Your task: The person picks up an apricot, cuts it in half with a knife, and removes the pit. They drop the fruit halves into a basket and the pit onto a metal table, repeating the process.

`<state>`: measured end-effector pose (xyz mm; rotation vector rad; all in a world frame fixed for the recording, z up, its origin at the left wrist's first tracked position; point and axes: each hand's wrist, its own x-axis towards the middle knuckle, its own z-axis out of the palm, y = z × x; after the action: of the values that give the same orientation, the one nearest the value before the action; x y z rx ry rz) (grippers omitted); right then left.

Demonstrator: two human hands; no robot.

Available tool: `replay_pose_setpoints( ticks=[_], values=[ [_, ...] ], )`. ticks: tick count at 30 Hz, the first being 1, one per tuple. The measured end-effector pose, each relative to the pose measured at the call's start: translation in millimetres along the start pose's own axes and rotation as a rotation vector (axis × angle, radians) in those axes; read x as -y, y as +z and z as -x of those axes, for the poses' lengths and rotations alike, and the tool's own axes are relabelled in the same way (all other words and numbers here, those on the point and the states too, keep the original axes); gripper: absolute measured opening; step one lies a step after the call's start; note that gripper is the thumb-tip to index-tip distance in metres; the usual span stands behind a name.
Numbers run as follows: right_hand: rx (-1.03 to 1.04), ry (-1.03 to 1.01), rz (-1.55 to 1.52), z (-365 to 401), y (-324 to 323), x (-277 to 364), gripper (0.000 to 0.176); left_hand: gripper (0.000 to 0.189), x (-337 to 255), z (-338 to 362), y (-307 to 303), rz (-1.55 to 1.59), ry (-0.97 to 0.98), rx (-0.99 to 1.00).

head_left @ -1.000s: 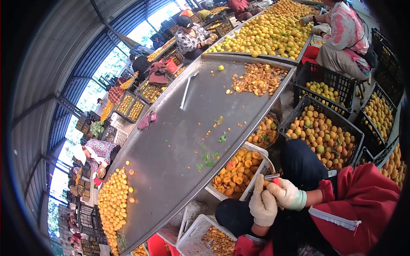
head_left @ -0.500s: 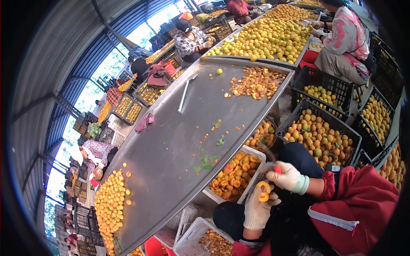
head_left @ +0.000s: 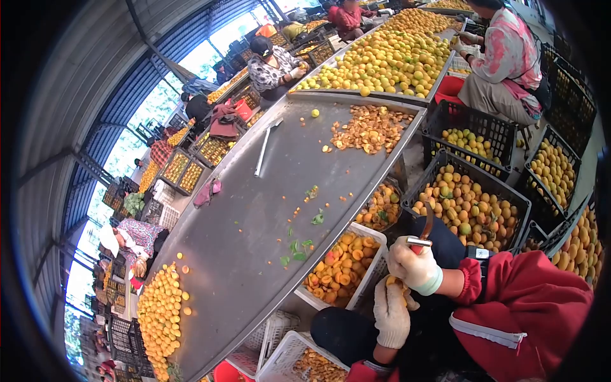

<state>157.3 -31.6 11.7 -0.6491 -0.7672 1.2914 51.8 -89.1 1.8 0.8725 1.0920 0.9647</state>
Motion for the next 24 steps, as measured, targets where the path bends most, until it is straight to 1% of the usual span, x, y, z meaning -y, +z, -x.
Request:
replay_pose_setpoints(
  ticks=[1, 2, 4, 5, 6, 7, 8, 9, 10, 12, 13, 15, 16, 18, 19, 20, 22, 24],
  values=[
    [-0.002, 0.001, 0.001, 0, -1, 1, 0.031, 0.036, 0, 1, 2, -0.084, 0.068, -0.028],
    [0.005, 0.084, -0.079, -1, -2, 3, 0.033, 0.035, 0, 2, 3, -0.167, 0.137, -0.058],
    [0.021, 0.250, -0.239, -5, -2, 9, 0.037, 0.033, 2, 2, 2, -0.178, 0.121, -0.072],
    [0.020, 0.288, -0.284, -8, -2, 13, 0.039, 0.032, 4, 2, 1, -0.190, 0.105, -0.089],
    [0.079, 0.296, -0.321, -9, -7, 10, 0.040, 0.032, 8, 0, 1, -0.191, 0.105, -0.100],
    [0.078, 0.305, -0.328, -9, -8, 10, 0.041, 0.021, 12, -3, 1, -0.202, 0.189, -0.083],
    [0.080, 0.315, -0.339, -9, -8, 9, 0.042, 0.016, 14, -5, 0, -0.218, 0.274, -0.071],
    [0.085, 0.306, -0.309, -9, -9, 7, 0.043, 0.020, 14, -5, 0, -0.198, 0.175, -0.070],
    [0.103, 0.294, -0.284, -9, -10, 5, 0.042, 0.027, 18, -10, 1, 0.028, 0.217, -0.030],
    [0.127, 0.258, -0.232, -7, -13, -2, 0.042, 0.023, 23, -7, -6, 0.213, 0.021, 0.103],
    [0.126, 0.262, -0.234, -7, -13, -4, 0.042, 0.023, 17, -7, -7, 0.213, 0.018, 0.099],
    [0.148, 0.276, -0.214, -6, -16, -7, 0.041, 0.009, 10, -7, -5, 0.264, -0.168, 0.081],
    [0.133, 0.283, -0.209, -5, -16, -10, 0.038, 0.019, 13, -6, -4, 0.037, -0.027, 0.107],
    [0.164, 0.300, -0.286, 1, -10, -11, 0.036, 0.021, 9, -16, -8, 0.573, -0.394, 0.068],
    [0.195, 0.260, -0.193, 6, -4, -15, 0.034, 0.025, 15, -14, -5, 0.378, -0.311, 0.088],
    [0.221, 0.217, -0.073, 8, -1, -17, 0.033, 0.025, 16, -15, -6, 0.379, -0.315, 0.093],
    [0.190, 0.207, -0.115, 4, 0, -16, 0.034, 0.026, 12, -19, -9, 0.659, -0.458, 0.023],
    [0.097, 0.308, -0.355, -4, 2, -6, 0.036, 0.026, 5, -18, -7, 0.684, -0.440, 0.004]
  ],
)
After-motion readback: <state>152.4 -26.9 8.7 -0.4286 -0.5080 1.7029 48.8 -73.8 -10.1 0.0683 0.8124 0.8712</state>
